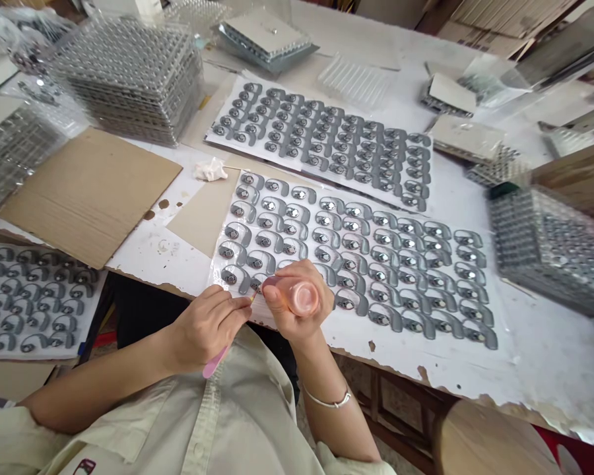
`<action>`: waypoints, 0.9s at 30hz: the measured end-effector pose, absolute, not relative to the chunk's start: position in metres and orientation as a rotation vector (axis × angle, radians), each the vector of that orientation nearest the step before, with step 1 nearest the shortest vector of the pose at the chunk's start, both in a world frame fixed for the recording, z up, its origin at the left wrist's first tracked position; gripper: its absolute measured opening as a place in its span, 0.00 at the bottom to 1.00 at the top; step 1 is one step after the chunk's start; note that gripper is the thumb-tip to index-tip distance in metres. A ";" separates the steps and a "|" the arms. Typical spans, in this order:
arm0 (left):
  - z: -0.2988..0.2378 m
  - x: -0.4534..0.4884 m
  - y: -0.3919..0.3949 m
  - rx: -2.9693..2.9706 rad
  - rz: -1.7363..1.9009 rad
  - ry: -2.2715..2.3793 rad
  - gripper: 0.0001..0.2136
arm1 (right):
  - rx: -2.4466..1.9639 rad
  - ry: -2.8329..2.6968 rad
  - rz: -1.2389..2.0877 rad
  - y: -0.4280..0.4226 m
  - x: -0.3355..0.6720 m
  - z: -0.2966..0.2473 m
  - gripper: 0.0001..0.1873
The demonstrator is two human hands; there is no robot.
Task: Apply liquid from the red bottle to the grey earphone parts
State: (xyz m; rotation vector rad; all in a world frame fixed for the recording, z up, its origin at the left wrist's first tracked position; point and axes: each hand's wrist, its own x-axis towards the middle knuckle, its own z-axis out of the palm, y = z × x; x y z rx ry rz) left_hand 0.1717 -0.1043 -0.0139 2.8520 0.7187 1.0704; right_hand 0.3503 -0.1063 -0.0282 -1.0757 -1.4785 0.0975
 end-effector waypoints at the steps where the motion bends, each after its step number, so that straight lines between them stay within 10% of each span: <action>1: -0.014 0.172 -0.104 2.852 1.072 0.718 0.07 | -1.075 -1.484 0.101 -0.106 0.350 -0.028 0.07; 27: -0.014 0.171 -0.105 2.857 1.043 0.699 0.07 | -1.057 -1.489 0.010 -0.107 0.352 -0.029 0.07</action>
